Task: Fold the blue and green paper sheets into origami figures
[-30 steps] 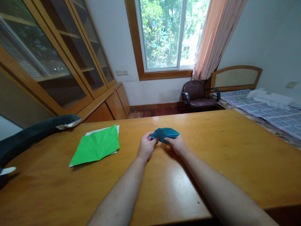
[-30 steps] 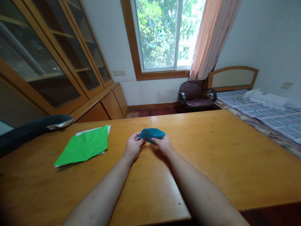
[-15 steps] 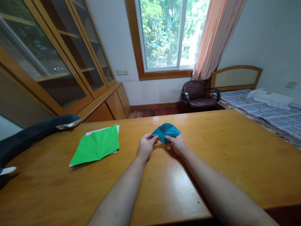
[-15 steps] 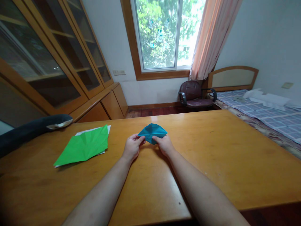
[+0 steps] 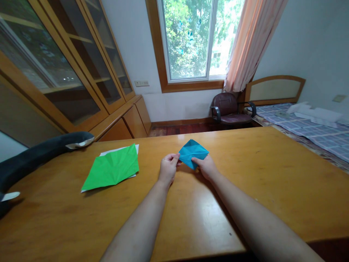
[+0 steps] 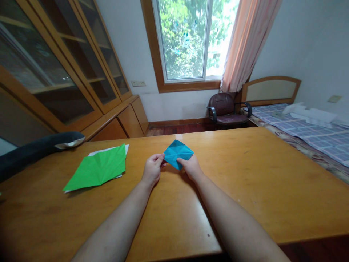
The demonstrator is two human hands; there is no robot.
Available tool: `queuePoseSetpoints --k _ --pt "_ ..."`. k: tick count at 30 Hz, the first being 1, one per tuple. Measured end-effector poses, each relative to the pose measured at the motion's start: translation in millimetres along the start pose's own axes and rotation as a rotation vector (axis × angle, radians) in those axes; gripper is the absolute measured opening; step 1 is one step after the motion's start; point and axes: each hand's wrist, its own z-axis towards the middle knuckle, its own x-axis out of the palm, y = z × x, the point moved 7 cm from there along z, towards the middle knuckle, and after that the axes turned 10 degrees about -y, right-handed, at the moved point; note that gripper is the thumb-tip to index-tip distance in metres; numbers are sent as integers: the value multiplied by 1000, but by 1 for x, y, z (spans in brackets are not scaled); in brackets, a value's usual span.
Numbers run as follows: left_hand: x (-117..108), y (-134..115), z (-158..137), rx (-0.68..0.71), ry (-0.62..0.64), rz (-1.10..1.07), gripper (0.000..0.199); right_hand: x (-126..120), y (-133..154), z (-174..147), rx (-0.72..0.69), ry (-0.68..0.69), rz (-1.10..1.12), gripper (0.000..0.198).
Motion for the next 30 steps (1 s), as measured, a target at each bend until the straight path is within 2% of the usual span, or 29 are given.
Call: queuePoseSetpoints --k 4,8,12,22,26,30 --pt "2 0 -1 6 17 -6 37 -1 -2 1 25 -4 -27 40" --pt "3 -1 0 -14 10 -32 42 4 -4 -1 51 61 -62 41" --pt "1 -5 1 21 -25 17 39 6 -3 -3 33 103 -69 42" --pt "2 2 3 50 11 110 36 0 -13 2 32 44 -31 44" --pt "3 -2 3 172 52 110 35 -1 -14 4 31 55 -106 40" --pt "8 -11 -3 307 213 277 21 3 -16 0 75 177 -188 37"
